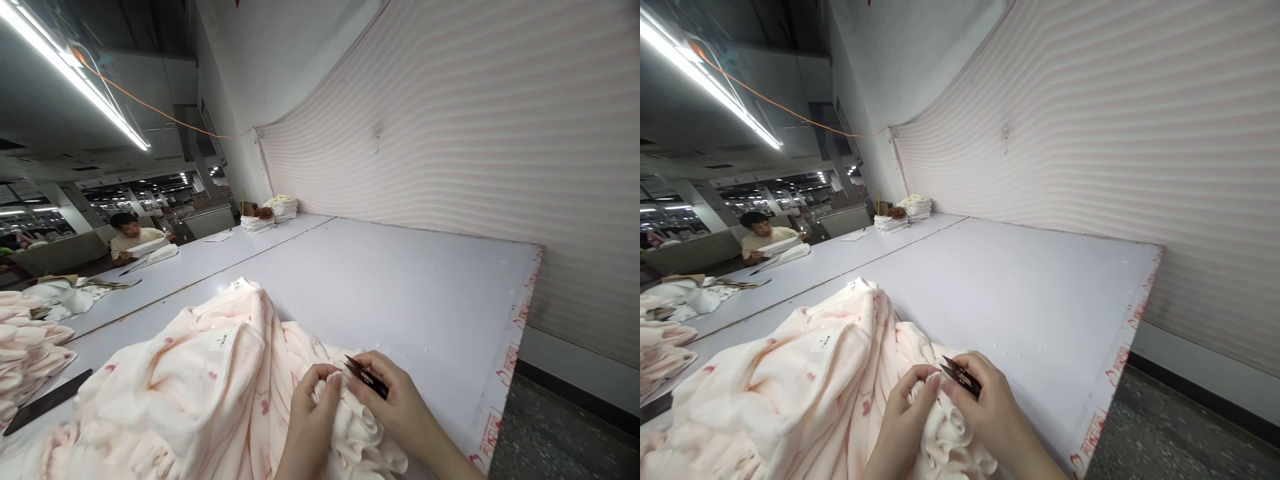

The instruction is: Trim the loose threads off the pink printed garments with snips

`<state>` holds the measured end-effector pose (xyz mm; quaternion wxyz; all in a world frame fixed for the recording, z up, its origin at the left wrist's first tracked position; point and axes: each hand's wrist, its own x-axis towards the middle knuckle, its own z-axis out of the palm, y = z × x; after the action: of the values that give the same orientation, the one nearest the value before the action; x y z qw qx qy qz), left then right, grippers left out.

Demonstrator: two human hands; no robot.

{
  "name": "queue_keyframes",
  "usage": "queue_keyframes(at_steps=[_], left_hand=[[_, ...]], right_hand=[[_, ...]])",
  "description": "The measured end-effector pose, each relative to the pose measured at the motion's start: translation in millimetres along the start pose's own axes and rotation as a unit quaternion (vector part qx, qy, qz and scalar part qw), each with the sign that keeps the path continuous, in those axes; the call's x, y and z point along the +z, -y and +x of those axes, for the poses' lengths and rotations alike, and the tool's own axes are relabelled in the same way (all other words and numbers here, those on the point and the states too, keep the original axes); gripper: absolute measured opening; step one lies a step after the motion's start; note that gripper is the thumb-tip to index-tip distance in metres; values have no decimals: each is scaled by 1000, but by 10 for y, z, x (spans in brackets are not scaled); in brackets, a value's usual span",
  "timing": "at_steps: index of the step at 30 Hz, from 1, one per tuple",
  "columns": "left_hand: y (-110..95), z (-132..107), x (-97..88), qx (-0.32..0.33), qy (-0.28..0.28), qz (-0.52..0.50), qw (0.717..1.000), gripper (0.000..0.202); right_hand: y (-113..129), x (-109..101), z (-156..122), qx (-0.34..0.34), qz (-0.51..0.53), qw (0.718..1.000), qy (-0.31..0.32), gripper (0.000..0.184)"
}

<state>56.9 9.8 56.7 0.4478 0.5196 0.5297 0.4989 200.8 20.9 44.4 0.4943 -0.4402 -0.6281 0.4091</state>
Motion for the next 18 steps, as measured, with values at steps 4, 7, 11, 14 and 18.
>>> queue_keyframes(at_steps=[4, 7, 11, 14, 18], left_hand=[[20, 26, -27, -32, 24, -34, 999, 24], [17, 37, -23, -31, 35, -35, 998, 24], [-24, 26, 14, -51, 32, -46, 997, 23], [-36, 29, 33, -57, 37, -52, 996, 22], [-9, 64, 4, -48, 50, -33, 997, 20]], right_hand=[[-32, -91, -44, -1, -62, 998, 5, 19], [-36, -76, -24, 0, -64, 998, 15, 19], [-7, -30, 19, 1, -41, 999, 20, 17], [-8, -13, 31, 3, -29, 999, 15, 16], [-60, 5, 48, 30, 25, 999, 18, 19]])
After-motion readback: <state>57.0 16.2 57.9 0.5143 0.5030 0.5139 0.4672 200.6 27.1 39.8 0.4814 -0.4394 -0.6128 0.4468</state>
